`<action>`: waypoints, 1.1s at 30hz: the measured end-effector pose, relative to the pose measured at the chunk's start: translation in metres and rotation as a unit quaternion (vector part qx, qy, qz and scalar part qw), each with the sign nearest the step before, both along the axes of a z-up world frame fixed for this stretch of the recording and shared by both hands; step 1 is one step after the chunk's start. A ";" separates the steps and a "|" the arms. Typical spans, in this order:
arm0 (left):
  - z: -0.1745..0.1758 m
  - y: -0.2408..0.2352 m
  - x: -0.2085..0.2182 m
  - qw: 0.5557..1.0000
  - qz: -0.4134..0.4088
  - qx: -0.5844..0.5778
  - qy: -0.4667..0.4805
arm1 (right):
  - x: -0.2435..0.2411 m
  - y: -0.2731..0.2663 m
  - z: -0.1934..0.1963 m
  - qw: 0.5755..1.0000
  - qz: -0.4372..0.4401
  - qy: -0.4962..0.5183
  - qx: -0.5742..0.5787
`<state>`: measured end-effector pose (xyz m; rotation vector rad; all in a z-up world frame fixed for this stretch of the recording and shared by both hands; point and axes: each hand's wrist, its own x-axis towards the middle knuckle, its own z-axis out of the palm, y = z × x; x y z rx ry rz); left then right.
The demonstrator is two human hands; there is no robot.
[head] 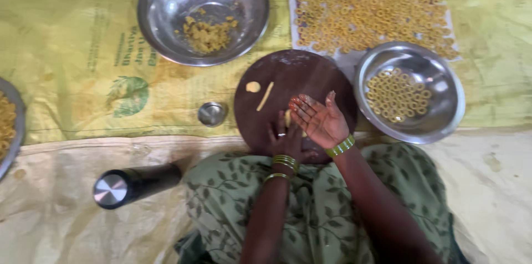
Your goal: The person sits on the floor and shapes yellow dough into small ring-shaped snacks by hand. They roll the dough into thin strips, form loops, and place them into a metal bowl. Additional dough is kneaded and prepared for further shaping.
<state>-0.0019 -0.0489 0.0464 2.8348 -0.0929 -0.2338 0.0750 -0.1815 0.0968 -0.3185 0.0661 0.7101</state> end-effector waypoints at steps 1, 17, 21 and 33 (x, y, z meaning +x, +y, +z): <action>0.003 -0.001 0.000 1.000 0.010 0.008 0.001 | -0.006 -0.014 -0.003 1.000 -0.020 -0.001 -0.009; -0.145 0.038 0.023 0.566 0.234 -0.773 -0.168 | -0.050 0.008 -0.048 0.135 0.021 -0.674 -0.726; -0.140 0.046 0.020 0.577 0.297 -0.742 -0.165 | -0.033 0.027 -0.050 0.093 0.027 -0.672 -0.734; -0.105 0.038 0.023 0.589 0.328 -0.721 -0.161 | -0.045 -0.049 -0.022 0.105 0.025 -0.744 -0.659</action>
